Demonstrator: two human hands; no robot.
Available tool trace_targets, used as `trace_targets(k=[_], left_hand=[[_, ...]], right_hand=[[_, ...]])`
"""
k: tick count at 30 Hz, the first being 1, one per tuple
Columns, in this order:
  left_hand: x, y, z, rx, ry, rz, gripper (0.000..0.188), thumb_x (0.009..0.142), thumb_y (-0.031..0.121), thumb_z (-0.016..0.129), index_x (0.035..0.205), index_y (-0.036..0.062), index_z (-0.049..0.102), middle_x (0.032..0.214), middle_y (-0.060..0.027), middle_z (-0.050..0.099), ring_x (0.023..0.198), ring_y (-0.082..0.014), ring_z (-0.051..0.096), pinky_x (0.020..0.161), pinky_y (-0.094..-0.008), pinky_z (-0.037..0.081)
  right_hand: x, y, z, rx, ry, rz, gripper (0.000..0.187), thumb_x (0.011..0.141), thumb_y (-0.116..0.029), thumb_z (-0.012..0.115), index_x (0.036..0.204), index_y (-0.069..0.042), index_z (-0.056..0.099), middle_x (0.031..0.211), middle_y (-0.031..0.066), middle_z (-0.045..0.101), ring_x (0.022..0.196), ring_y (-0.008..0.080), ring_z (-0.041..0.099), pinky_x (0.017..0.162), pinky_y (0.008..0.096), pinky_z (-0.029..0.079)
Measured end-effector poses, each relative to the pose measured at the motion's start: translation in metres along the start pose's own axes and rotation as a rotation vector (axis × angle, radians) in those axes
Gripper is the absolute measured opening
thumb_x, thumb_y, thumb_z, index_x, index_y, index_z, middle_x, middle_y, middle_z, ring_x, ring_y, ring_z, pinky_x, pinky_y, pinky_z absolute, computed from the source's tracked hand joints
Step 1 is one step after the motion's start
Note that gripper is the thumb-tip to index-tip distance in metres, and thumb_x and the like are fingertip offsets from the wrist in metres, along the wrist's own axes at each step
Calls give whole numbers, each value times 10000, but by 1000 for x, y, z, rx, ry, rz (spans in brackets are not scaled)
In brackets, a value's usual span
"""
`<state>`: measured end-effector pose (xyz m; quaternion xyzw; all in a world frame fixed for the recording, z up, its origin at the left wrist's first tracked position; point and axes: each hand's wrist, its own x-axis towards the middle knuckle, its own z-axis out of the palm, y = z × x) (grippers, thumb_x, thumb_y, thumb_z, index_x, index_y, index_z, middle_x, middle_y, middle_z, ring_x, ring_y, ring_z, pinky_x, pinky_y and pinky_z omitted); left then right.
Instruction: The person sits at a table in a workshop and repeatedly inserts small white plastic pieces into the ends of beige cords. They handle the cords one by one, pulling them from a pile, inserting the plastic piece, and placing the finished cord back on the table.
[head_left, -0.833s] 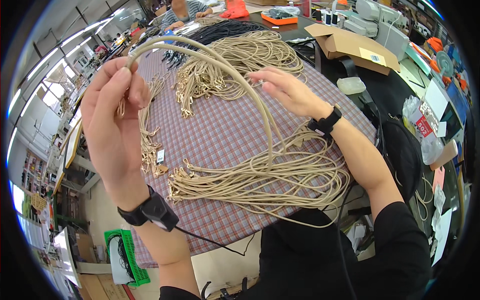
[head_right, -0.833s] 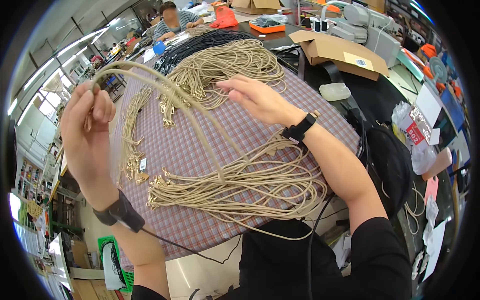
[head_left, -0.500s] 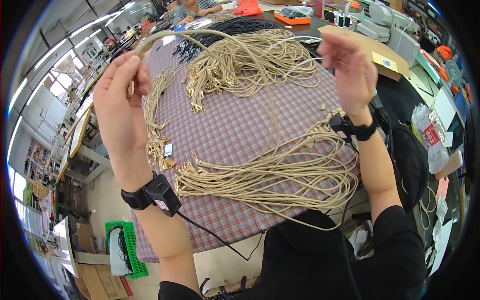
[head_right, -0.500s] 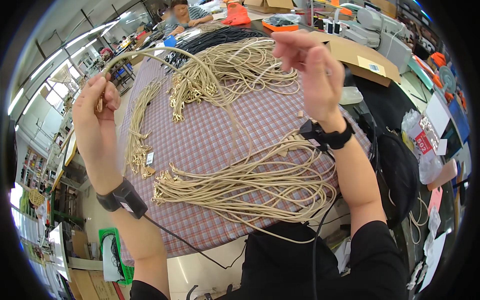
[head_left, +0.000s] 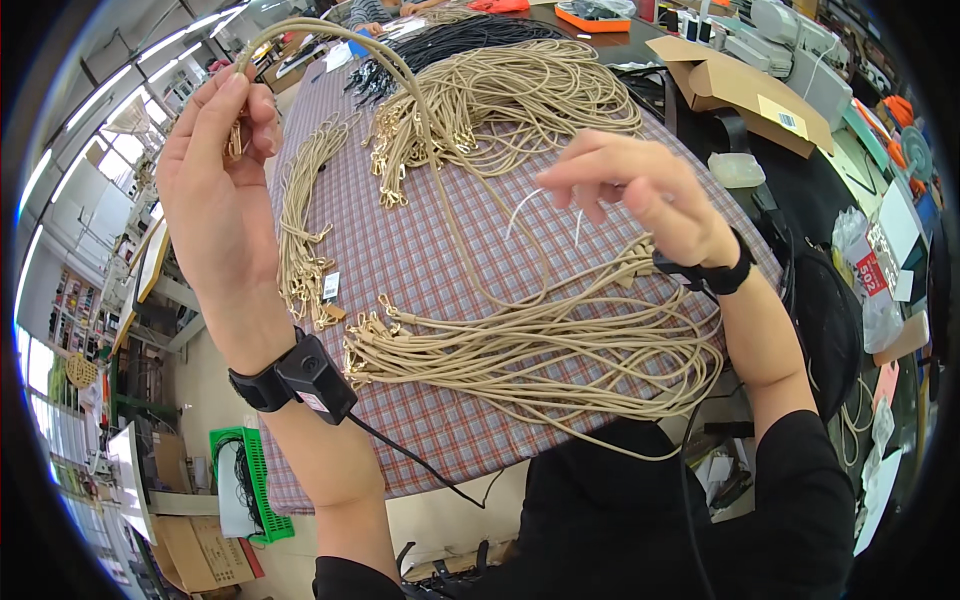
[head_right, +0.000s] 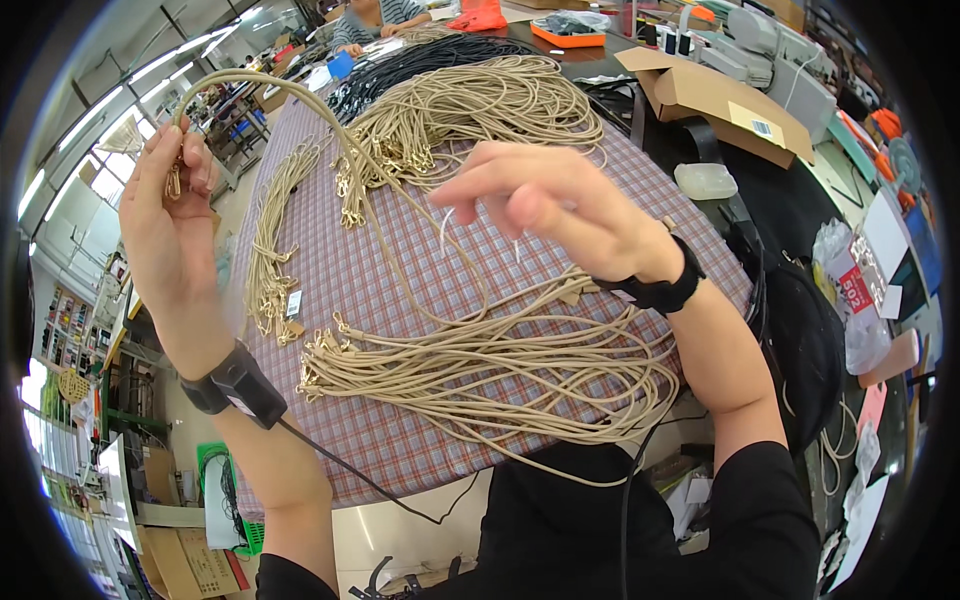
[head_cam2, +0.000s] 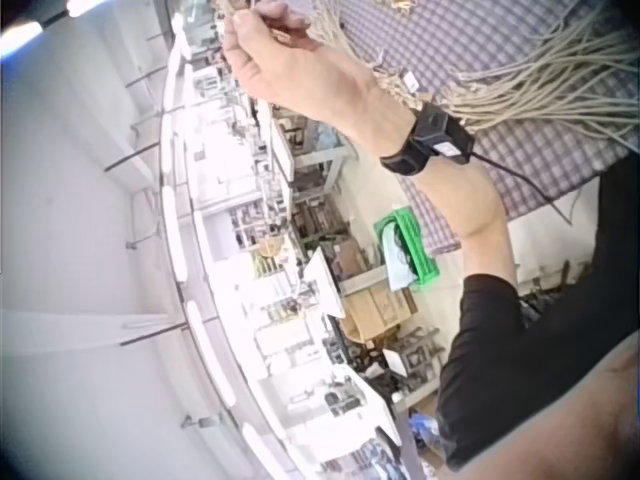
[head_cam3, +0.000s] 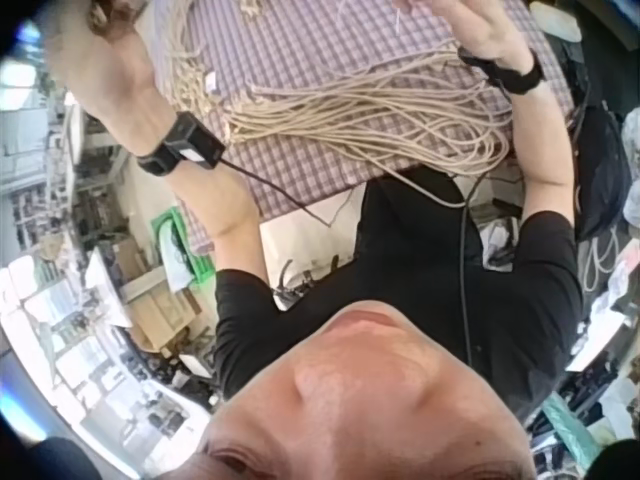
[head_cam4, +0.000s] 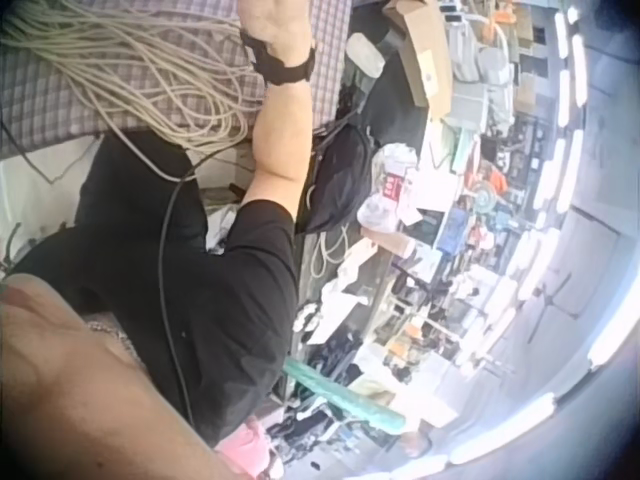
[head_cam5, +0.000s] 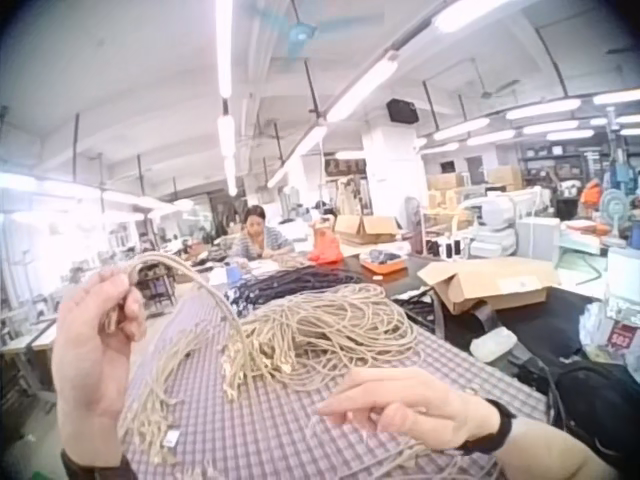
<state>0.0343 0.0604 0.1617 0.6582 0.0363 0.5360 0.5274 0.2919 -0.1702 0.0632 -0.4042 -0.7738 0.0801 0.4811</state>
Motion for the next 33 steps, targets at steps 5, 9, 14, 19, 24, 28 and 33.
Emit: trace_targets(k=[5,9,14,19,24,28,33], left_hand=[[-6,14,-2,-213,-98,62,255,1058,131,655,1203,-77,681,956,-92,678,863,-151,570,782,-282,466],[-11,33,-11,-429,-285,92,279,1099,140,598,1268,-78,637,965,-71,617,888,-172,495,820,-337,408],[-19,52,-16,-505,-235,111,182,1110,57,534,1242,-66,559,932,-38,458,866,-168,405,809,-341,375],[-12,69,-63,-387,-72,142,183,1109,60,545,1231,-78,547,947,-49,476,881,-172,419,814,-341,393],[11,37,-157,-279,242,37,152,1095,78,607,1138,-68,605,932,-51,531,835,-165,470,754,-322,429],[24,-18,-226,-207,486,-101,134,1086,108,647,1053,-21,643,855,-28,547,764,-144,498,701,-299,448],[1,-57,-323,91,668,-174,174,1021,111,739,905,7,660,767,-13,560,647,-116,496,568,-278,415]], right_hand=[[1,15,31,-408,-3,32,526,1074,-288,639,1523,-50,503,1354,185,513,1063,361,637,867,431,544],[1,15,35,-565,51,202,824,975,-204,769,1653,-51,327,1465,232,477,1293,432,564,1073,478,494],[-12,44,22,-718,115,255,896,952,-367,807,1668,-101,340,1318,181,634,1296,388,575,1123,493,451],[-12,63,4,-681,80,425,569,969,-437,790,1395,-105,612,1065,91,688,1122,285,604,1025,431,459],[-12,56,-9,-556,91,520,334,1038,-395,725,1166,-90,682,929,58,652,996,261,582,944,382,466],[-19,62,-18,-304,258,378,204,1087,-266,645,1087,-75,717,920,71,650,975,258,566,911,381,471],[-8,65,-11,-578,202,320,155,1052,-143,649,957,-58,738,912,24,674,966,226,578,945,364,435]])
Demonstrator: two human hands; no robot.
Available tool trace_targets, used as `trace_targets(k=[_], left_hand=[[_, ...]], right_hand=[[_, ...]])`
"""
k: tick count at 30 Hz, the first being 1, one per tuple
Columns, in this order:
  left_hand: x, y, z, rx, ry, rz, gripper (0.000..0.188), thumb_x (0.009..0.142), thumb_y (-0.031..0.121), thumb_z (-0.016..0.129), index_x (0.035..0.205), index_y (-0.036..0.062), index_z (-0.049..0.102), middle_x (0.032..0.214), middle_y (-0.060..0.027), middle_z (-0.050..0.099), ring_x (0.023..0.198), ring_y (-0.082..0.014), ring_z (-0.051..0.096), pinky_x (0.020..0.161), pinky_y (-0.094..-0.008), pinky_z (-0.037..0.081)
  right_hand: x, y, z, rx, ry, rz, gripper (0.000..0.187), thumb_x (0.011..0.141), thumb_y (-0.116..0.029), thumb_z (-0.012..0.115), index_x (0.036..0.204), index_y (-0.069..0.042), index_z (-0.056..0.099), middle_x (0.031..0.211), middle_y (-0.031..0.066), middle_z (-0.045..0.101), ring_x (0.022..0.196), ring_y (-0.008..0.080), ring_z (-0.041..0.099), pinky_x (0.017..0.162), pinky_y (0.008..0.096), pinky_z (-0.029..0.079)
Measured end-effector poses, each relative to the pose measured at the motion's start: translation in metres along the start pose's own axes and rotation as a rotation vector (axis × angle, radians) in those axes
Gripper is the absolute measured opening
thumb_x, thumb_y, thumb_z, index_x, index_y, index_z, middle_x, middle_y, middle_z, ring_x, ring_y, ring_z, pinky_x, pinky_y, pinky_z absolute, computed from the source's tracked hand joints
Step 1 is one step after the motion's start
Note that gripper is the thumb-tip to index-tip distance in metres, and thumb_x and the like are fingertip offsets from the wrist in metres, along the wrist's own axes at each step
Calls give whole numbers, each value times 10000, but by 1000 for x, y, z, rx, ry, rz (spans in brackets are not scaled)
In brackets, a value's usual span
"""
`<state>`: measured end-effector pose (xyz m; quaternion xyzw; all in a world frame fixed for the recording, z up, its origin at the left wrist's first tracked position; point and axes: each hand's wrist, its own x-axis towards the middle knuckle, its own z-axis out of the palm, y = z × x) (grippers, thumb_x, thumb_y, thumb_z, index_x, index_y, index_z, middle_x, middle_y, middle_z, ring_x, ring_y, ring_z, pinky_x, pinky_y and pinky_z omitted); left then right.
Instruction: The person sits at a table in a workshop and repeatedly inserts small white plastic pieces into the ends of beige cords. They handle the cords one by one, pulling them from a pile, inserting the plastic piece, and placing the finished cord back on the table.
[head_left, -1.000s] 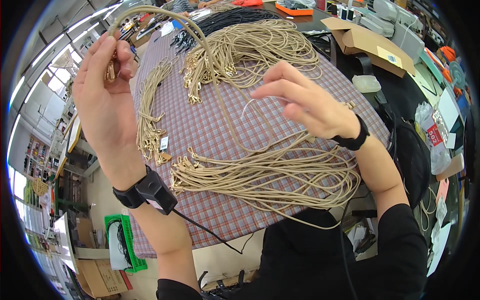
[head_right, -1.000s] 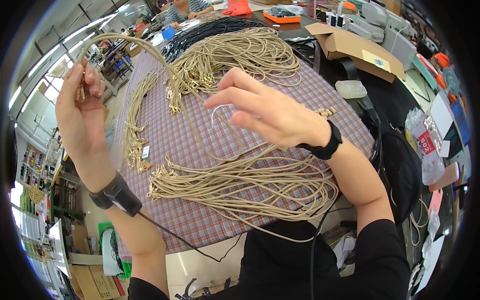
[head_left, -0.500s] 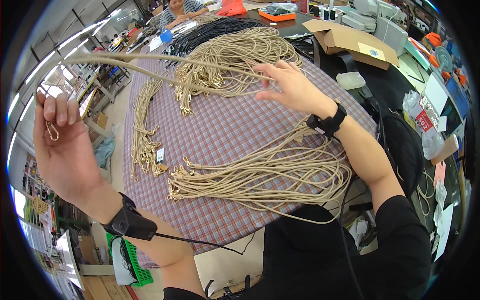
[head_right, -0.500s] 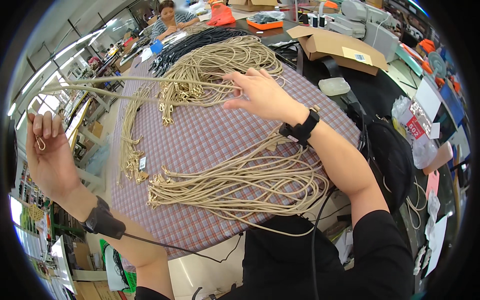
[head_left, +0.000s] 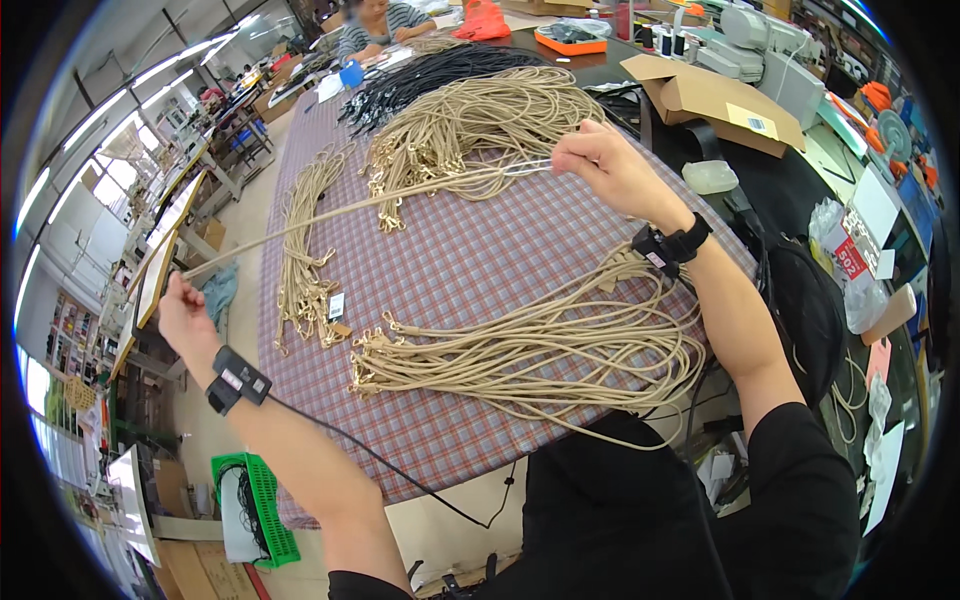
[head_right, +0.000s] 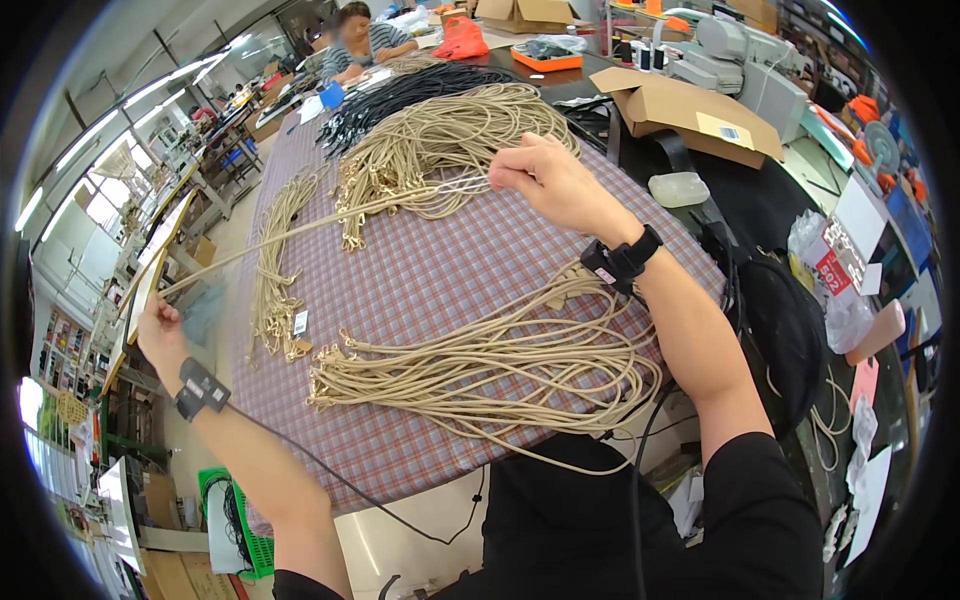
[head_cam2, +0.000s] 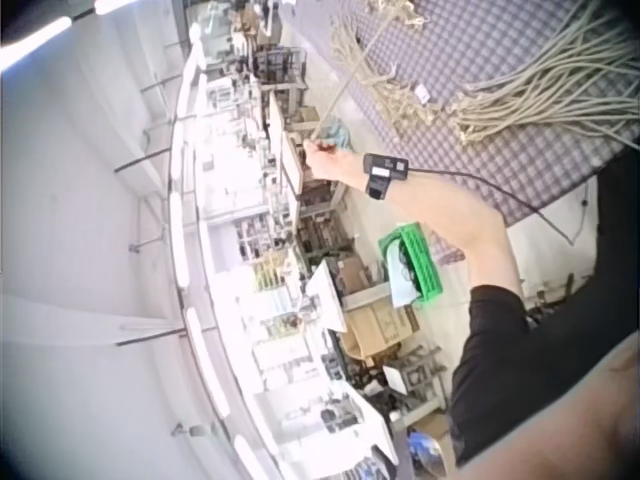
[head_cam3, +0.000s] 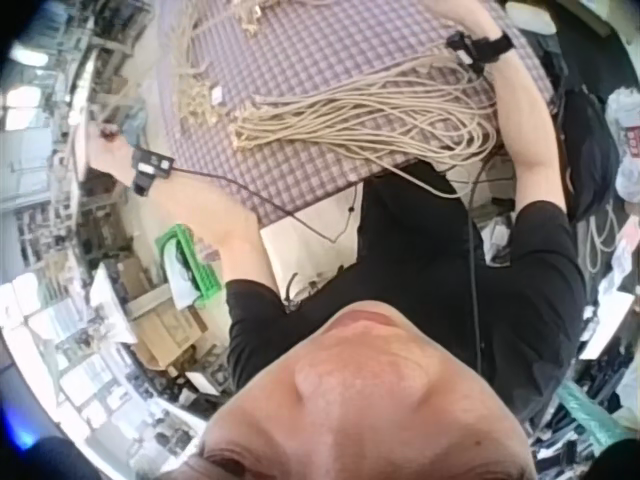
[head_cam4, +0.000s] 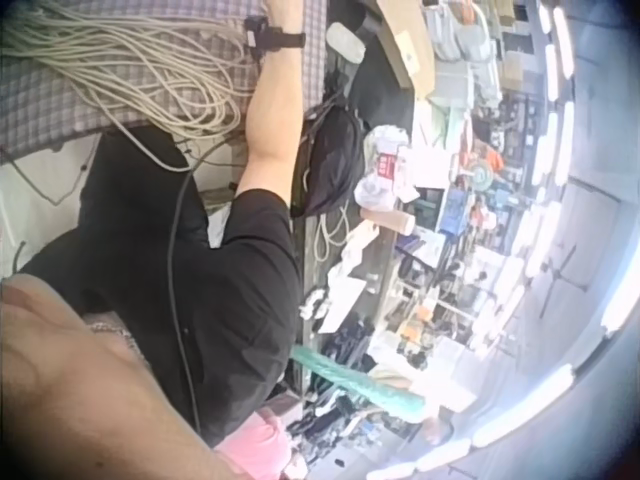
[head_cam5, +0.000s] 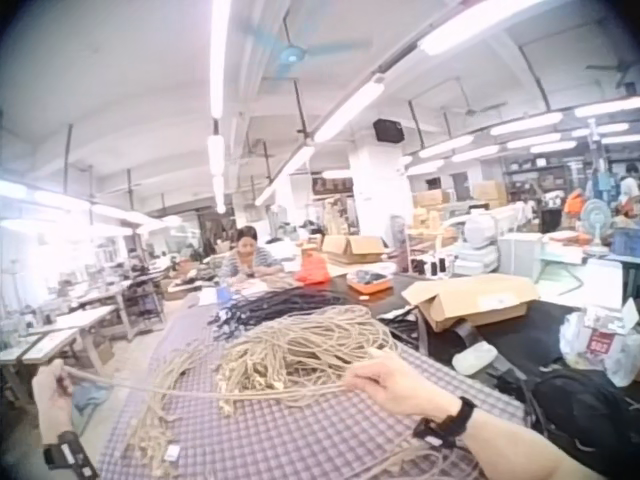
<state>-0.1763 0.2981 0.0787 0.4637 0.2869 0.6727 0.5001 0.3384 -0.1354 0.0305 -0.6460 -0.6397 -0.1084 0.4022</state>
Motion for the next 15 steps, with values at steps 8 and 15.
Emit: trace_targets(k=[8,15], left_hand=[[-8,-100,-63,696,355,71,205,771,158,804,826,-38,781,754,-129,741,595,-217,666,559,-396,488],[-61,-123,-12,1099,686,-158,295,782,227,736,880,-48,774,990,-220,802,941,-421,777,883,-542,551]], right_hand=[[3,-18,-5,92,-395,182,127,977,-115,699,938,-9,757,815,97,728,788,286,673,793,392,528],[-11,-10,-13,81,-455,47,123,935,-110,746,973,-10,807,867,148,786,787,309,741,738,386,563]])
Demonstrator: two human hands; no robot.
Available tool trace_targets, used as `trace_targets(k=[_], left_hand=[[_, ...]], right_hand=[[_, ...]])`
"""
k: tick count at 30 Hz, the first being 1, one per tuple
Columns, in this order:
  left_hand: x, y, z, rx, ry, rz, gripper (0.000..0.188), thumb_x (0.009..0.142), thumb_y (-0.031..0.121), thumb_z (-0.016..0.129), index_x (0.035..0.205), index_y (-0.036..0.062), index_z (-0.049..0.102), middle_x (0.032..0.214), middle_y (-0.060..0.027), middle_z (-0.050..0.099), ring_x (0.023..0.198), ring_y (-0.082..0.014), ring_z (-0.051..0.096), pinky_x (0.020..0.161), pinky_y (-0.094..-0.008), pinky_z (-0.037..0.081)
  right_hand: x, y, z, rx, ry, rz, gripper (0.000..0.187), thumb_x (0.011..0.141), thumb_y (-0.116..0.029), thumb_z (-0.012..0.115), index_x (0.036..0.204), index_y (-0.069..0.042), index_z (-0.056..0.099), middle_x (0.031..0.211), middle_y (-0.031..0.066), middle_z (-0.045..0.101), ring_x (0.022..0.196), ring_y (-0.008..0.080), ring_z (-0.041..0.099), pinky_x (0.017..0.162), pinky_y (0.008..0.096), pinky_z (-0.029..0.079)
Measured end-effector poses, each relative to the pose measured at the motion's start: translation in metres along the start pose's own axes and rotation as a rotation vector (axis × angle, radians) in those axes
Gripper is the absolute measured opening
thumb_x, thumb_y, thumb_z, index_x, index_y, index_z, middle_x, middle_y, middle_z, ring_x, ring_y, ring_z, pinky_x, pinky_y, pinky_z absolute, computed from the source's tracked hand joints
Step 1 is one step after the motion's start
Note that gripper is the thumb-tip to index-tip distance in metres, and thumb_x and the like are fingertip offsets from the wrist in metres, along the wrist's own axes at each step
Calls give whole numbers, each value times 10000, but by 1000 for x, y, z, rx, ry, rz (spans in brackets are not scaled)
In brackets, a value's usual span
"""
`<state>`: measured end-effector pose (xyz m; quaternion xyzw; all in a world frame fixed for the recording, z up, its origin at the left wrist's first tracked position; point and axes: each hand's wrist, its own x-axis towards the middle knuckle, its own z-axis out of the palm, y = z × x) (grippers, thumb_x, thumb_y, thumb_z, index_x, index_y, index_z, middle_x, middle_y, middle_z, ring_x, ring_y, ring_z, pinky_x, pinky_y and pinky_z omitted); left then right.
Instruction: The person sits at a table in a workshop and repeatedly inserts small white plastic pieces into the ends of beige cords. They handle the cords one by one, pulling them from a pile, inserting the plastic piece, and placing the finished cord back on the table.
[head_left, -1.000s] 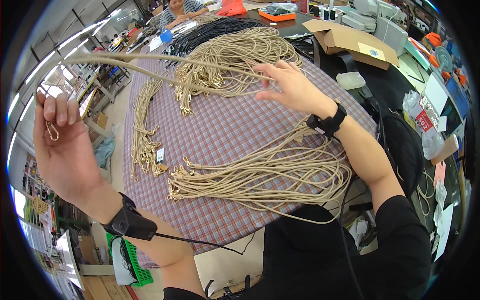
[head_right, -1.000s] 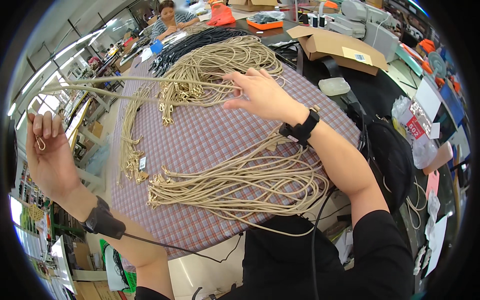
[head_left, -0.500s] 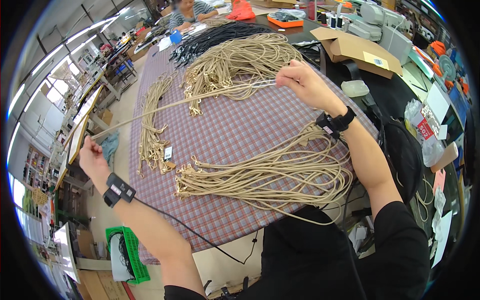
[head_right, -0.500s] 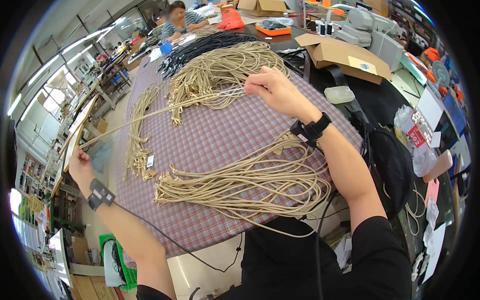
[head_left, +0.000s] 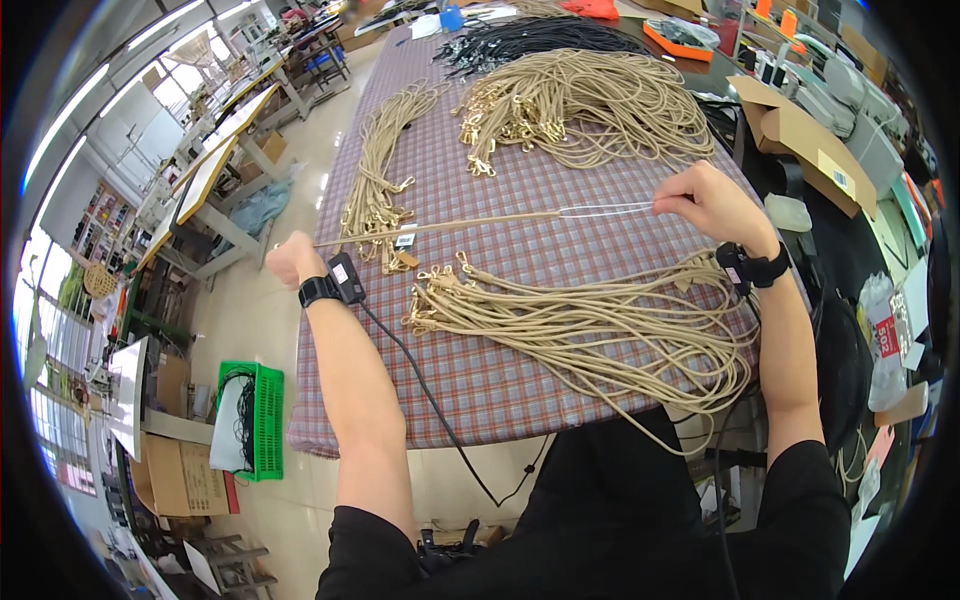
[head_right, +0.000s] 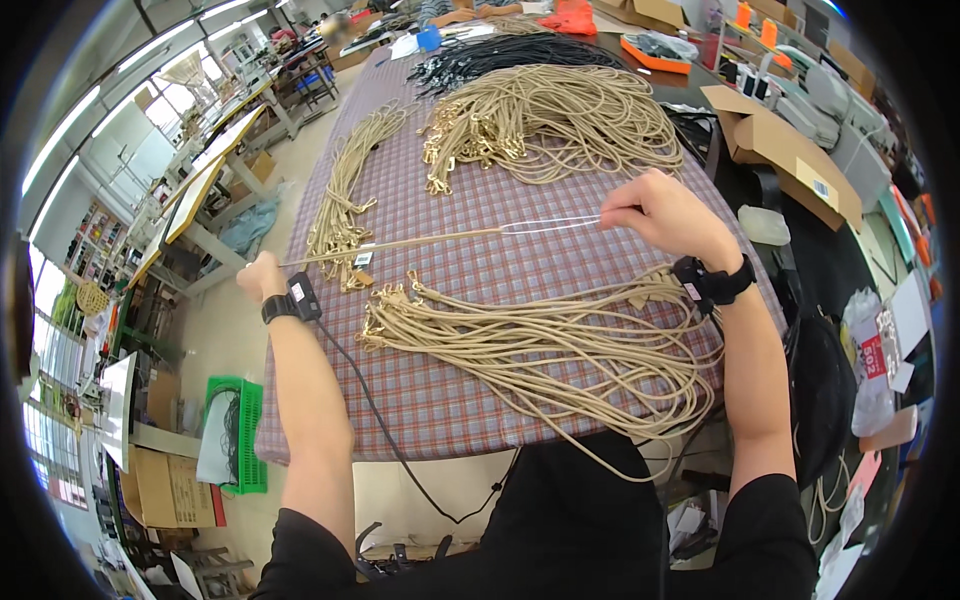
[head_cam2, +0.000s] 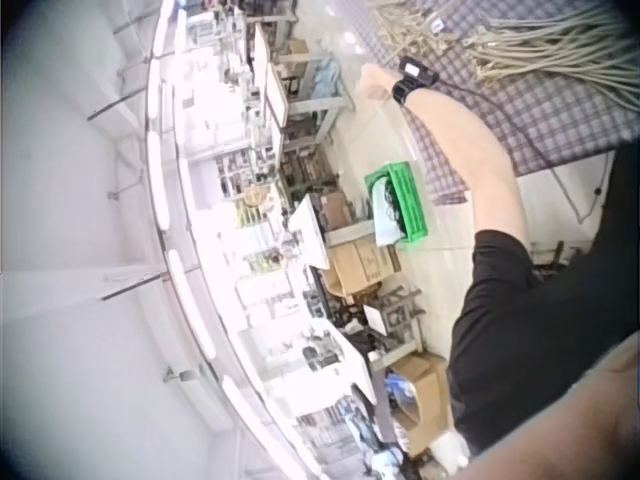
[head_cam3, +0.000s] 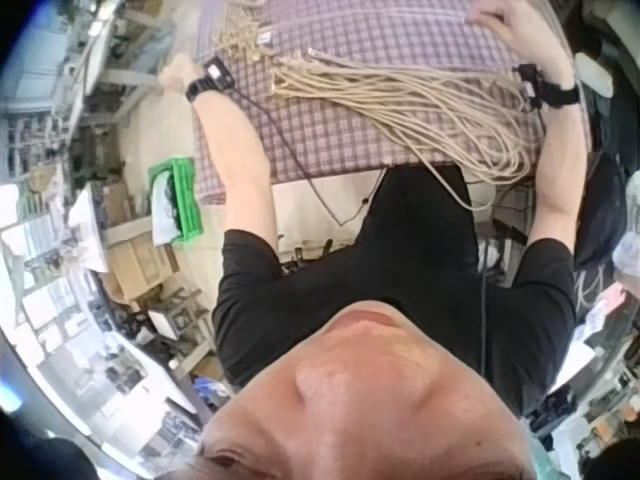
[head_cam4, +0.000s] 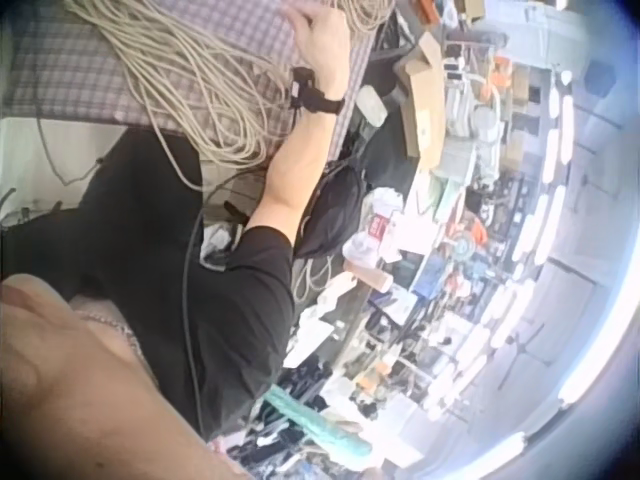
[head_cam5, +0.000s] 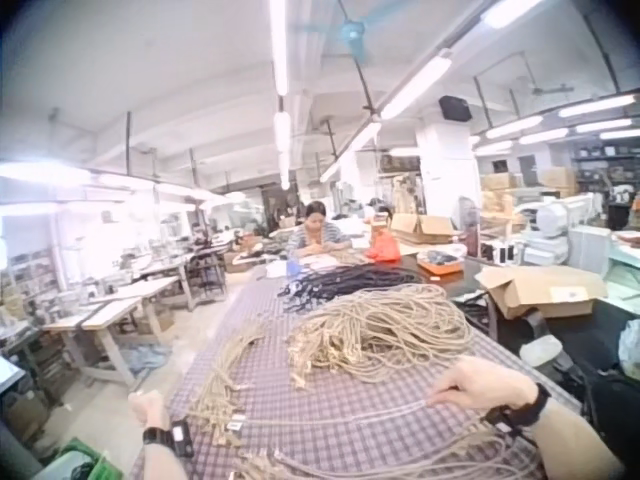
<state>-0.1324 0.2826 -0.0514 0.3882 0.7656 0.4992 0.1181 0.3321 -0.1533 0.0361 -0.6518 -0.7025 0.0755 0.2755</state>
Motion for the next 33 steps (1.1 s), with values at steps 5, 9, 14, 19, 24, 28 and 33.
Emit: trace_targets(k=[5,9,14,19,24,28,33], left_hand=[[20,-19,-7,173,11,-2,577,780,232,763,1270,-8,575,1056,-184,804,993,-416,772,1090,-643,363],[-6,-1,-4,270,149,40,794,767,240,780,1431,17,406,1059,-210,781,1103,-429,727,1050,-611,374],[-28,77,-36,208,371,445,638,784,260,792,1331,-17,615,1042,-199,773,1032,-367,743,959,-541,491],[-133,188,-76,-668,-624,939,340,1007,200,755,1252,-35,740,1112,-150,798,988,-193,743,906,-331,578],[-339,162,-116,-525,-1323,1270,227,1061,166,679,1153,-33,740,986,-92,778,909,-143,705,839,-305,548],[-367,138,-92,-450,-1564,1142,200,1057,142,669,1117,-31,747,873,-91,752,790,-166,681,731,-336,531],[-371,132,-84,-400,-1419,1362,173,1020,85,672,996,-62,760,733,-131,718,640,-186,649,630,-350,498]], right_hand=[[11,-21,5,45,-16,-110,115,925,-120,761,955,-31,826,880,136,802,794,307,758,744,386,572],[3,-21,8,58,-37,-64,106,904,-61,776,975,6,819,921,147,811,842,312,776,759,372,589],[1,-24,3,52,7,-145,98,906,-67,764,959,-8,822,906,134,812,827,309,772,740,372,589],[-2,-30,1,25,54,-160,103,913,-107,757,945,-48,835,881,113,811,783,298,765,701,383,582],[-4,-23,0,12,96,-182,123,923,-165,783,959,-64,843,883,117,807,787,303,760,721,393,581],[1,-24,-1,-23,73,-102,171,952,-219,768,1002,-70,834,842,136,779,774,325,743,714,418,562],[1,-16,-5,53,-33,15,175,966,-204,764,1002,-41,817,803,124,755,727,259,696,703,377,540]])
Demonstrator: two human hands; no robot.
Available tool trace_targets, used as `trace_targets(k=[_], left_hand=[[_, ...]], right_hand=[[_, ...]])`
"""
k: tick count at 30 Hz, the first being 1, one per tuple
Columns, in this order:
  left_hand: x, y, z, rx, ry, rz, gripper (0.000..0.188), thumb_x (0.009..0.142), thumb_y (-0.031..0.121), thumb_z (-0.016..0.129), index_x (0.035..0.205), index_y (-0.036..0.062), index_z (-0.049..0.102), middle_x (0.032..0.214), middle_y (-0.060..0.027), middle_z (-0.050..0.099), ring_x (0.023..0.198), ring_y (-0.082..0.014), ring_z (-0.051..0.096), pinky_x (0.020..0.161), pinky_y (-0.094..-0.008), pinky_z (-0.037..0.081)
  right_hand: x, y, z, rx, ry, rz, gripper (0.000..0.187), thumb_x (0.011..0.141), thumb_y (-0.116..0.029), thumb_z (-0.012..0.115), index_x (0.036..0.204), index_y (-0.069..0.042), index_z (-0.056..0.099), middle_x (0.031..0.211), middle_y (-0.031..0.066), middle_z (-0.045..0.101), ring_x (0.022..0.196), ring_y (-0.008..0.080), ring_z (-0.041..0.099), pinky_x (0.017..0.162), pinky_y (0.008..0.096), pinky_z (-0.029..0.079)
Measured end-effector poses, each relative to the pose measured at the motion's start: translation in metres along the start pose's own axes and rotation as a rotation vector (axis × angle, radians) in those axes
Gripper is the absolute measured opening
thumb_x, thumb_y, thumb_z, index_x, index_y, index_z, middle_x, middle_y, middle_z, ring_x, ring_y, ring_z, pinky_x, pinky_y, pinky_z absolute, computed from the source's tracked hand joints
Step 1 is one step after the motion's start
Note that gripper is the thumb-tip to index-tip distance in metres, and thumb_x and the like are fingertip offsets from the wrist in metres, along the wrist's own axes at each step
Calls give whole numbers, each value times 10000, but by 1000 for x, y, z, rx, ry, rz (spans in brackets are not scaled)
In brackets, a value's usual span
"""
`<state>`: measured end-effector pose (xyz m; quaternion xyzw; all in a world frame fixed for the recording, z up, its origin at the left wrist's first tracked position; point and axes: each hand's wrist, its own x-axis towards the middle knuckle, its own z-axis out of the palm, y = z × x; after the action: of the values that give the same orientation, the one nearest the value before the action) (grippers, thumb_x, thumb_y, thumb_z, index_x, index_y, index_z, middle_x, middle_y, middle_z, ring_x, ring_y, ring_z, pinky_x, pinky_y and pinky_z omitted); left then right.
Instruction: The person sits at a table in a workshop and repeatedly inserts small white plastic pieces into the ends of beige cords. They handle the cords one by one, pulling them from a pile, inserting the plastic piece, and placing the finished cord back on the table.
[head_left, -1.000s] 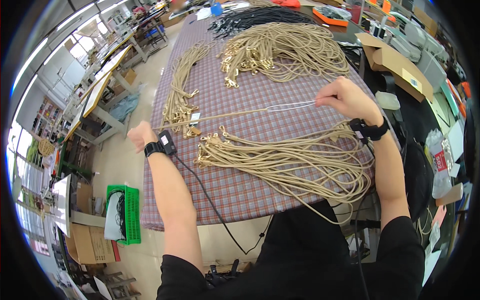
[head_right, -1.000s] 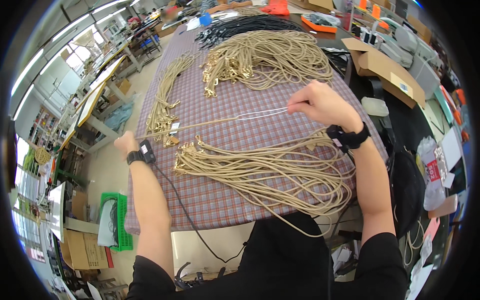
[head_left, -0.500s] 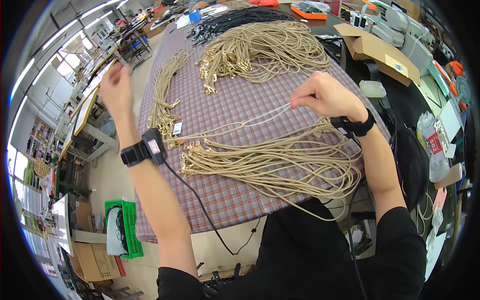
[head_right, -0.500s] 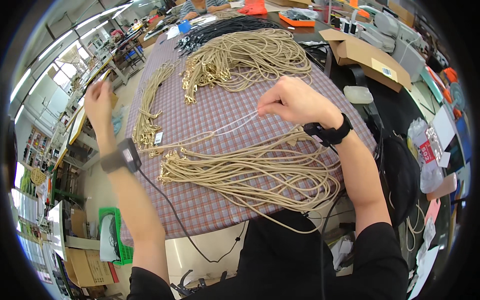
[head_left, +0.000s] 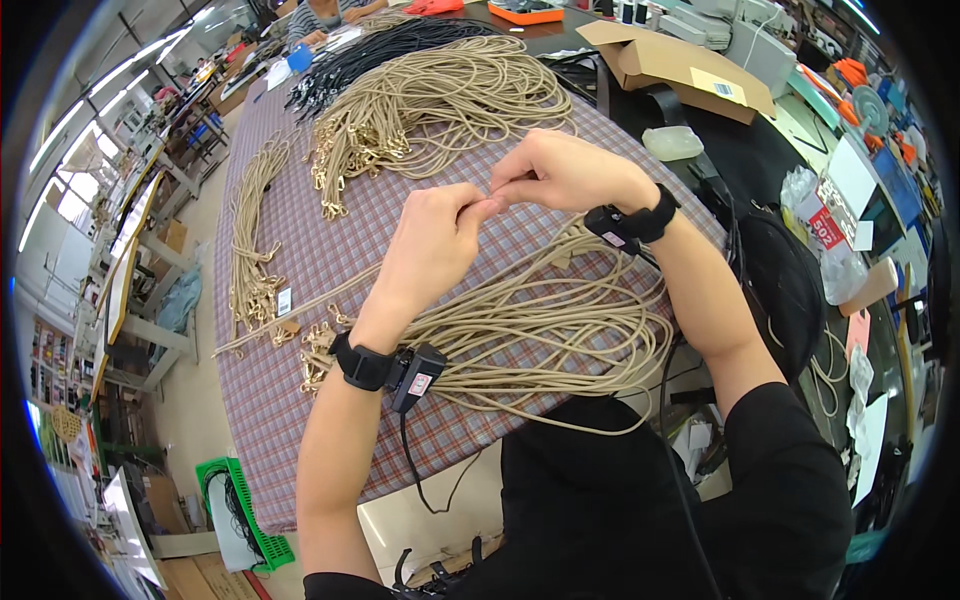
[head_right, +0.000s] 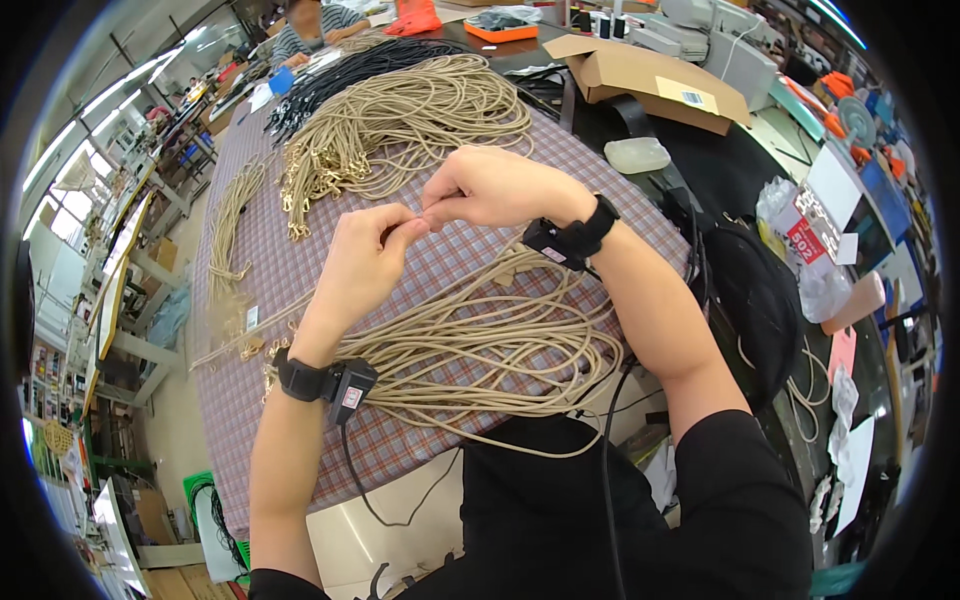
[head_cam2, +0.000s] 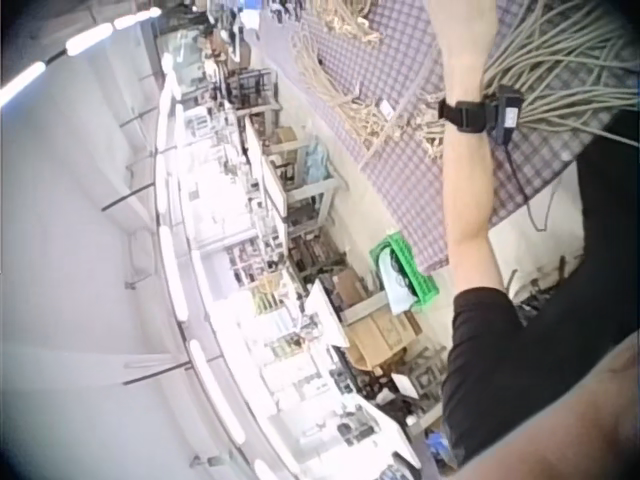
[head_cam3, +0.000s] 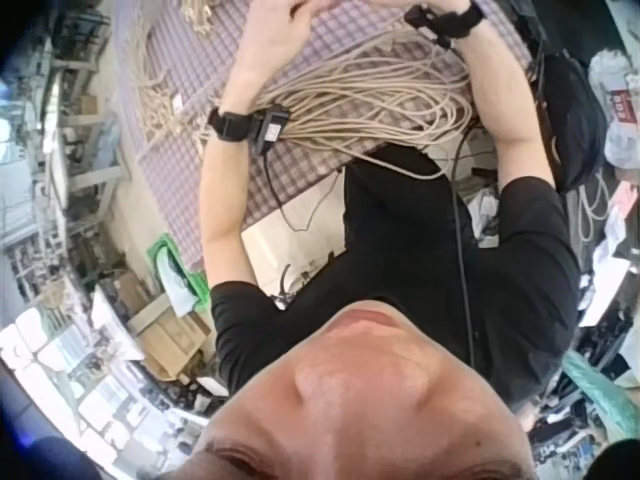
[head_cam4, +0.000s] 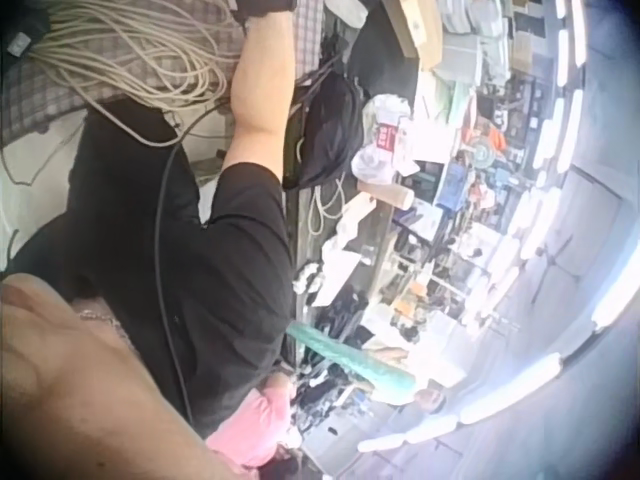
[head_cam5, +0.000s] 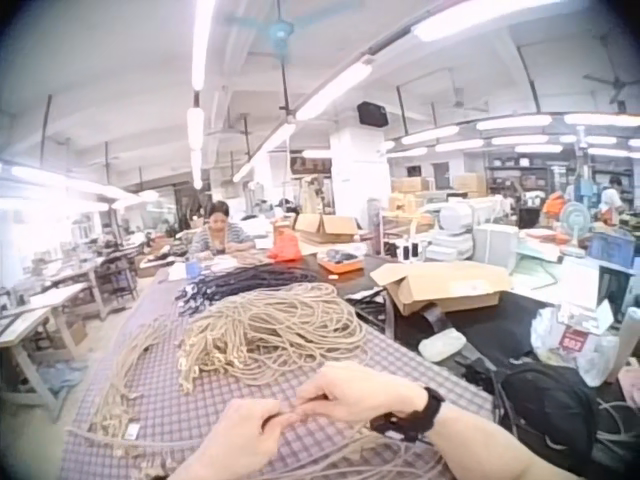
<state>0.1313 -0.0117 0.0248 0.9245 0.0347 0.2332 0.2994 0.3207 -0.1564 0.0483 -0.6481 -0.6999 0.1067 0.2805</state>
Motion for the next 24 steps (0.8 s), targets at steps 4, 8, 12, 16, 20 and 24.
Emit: trace_targets(k=[4,8,12,16,20,24], left_hand=[[0,-12,3,16,63,31,171,1003,60,662,947,-68,760,748,-166,733,629,-193,660,631,-346,501],[-1,-27,-7,25,160,-38,180,1000,69,660,963,-67,771,725,-137,707,623,-161,614,617,-346,474],[1,-17,-18,35,140,-155,186,1000,76,656,989,-58,784,679,-74,640,617,-123,535,600,-330,427],[0,-19,-18,13,149,-131,189,1008,84,660,996,-57,786,705,-71,665,630,-100,542,605,-310,432],[2,-15,-17,-29,116,-200,207,1034,105,661,1003,-57,787,723,-43,685,651,-73,543,617,-288,436],[2,-20,-13,-154,93,-253,219,1053,126,662,1009,-46,789,754,1,689,674,-42,534,625,-263,425]], right_hand=[[-8,29,-19,129,-55,107,145,940,-144,784,972,-6,812,825,62,785,720,128,680,679,317,535],[-19,45,-31,122,-306,231,157,873,-159,862,949,-26,829,815,43,795,689,100,697,637,278,537],[-20,11,-23,200,-591,207,202,806,-168,866,936,-14,842,785,67,793,642,146,717,569,293,538],[-14,-9,-6,-182,-637,160,254,731,-220,879,956,-104,858,835,67,799,789,228,762,669,379,567],[-18,-18,-7,-327,-531,165,316,688,-240,877,993,-163,839,853,53,782,880,275,760,723,438,562],[-17,-14,-1,-289,-507,132,322,703,-224,872,1010,-152,808,844,53,773,857,284,756,721,439,564]])
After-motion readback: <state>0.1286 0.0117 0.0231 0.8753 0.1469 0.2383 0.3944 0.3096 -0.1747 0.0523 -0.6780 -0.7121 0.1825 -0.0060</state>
